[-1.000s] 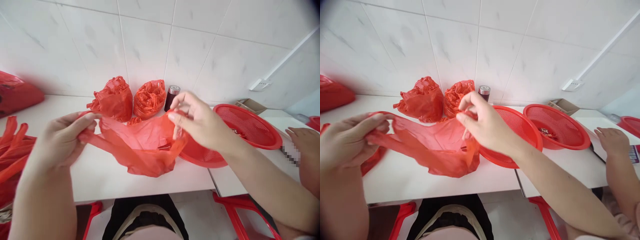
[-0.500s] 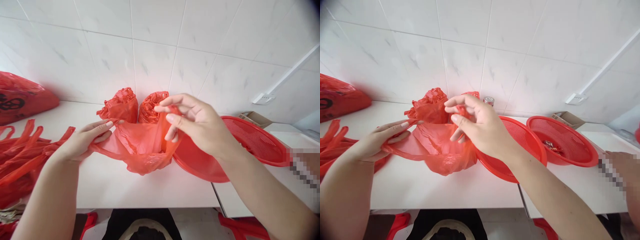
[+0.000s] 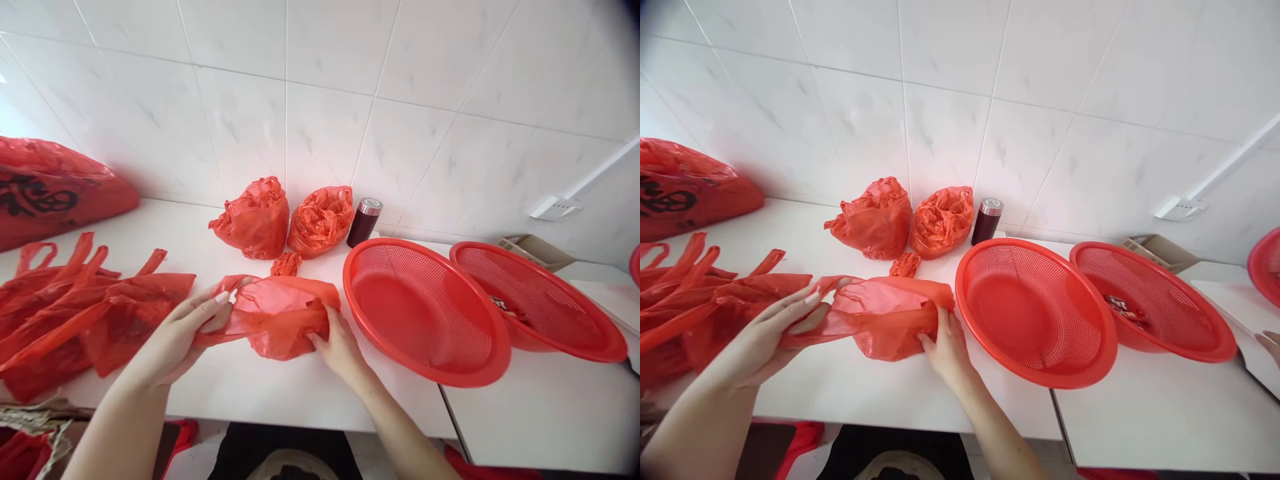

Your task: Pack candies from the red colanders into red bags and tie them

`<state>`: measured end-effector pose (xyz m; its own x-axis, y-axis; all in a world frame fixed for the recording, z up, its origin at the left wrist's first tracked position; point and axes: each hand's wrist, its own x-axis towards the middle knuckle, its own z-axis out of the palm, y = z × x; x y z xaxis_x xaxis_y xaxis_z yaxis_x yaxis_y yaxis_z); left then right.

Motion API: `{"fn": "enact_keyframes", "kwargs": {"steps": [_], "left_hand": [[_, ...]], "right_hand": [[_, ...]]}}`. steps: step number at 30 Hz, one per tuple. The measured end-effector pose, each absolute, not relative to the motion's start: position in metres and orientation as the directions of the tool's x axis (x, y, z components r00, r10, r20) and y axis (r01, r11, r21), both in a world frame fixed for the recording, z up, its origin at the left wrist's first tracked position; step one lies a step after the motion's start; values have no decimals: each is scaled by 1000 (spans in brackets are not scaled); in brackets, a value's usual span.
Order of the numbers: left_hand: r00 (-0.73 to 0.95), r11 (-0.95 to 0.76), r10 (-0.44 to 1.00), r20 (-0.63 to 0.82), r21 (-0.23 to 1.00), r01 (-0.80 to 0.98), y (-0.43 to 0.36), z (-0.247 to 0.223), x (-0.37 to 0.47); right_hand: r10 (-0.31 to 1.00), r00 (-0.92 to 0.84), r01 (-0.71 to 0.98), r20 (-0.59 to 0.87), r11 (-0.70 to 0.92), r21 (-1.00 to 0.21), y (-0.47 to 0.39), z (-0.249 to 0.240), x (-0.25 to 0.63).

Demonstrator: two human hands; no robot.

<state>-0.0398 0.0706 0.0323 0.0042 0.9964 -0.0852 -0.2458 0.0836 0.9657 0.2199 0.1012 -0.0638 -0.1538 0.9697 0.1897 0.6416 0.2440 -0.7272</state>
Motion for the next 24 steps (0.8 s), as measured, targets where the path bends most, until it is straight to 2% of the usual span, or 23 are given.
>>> {"fn": "enact_keyframes", "kwargs": {"steps": [2, 4, 7, 11, 13, 15, 18, 21, 24], "left_hand": [[-7, 109, 993, -115, 963, -246, 70, 27, -37], [-35, 108, 992, -119, 965, -239, 71, 25, -37], [-99, 58, 991, -86, 966, -253, 72, 26, -42], [-197, 0, 978, -63, 952, -305, 74, 26, -42], [-233, -7, 970, -70, 950, -313, 75, 25, -39], [-243, -14, 968, -67, 949, -316, 76, 26, -36], [-241, -37, 970, -45, 945, -325, 77, 31, -34], [-259, -104, 966, 16, 939, -326, 78, 42, -35], [-258, -179, 961, 100, 936, -303, 80, 58, -33]], "right_hand": [[970, -134, 648, 204, 242, -722, 107, -76, 210], [944, -159, 615, 289, 324, -719, 105, -67, 203], [873, -203, 501, 443, 481, -719, 95, -33, 199], [806, -170, 326, 568, 589, -739, 81, 19, 198], [768, -113, 309, 631, 631, -712, 78, 38, 197], [734, -173, 321, 657, 672, -667, 80, 52, 199], [729, -350, 354, 588, 684, -638, 87, 64, 210], [812, -341, 475, 474, 584, -659, 89, 75, 236], [856, -489, 612, 168, 474, -633, 84, 86, 266]]}}
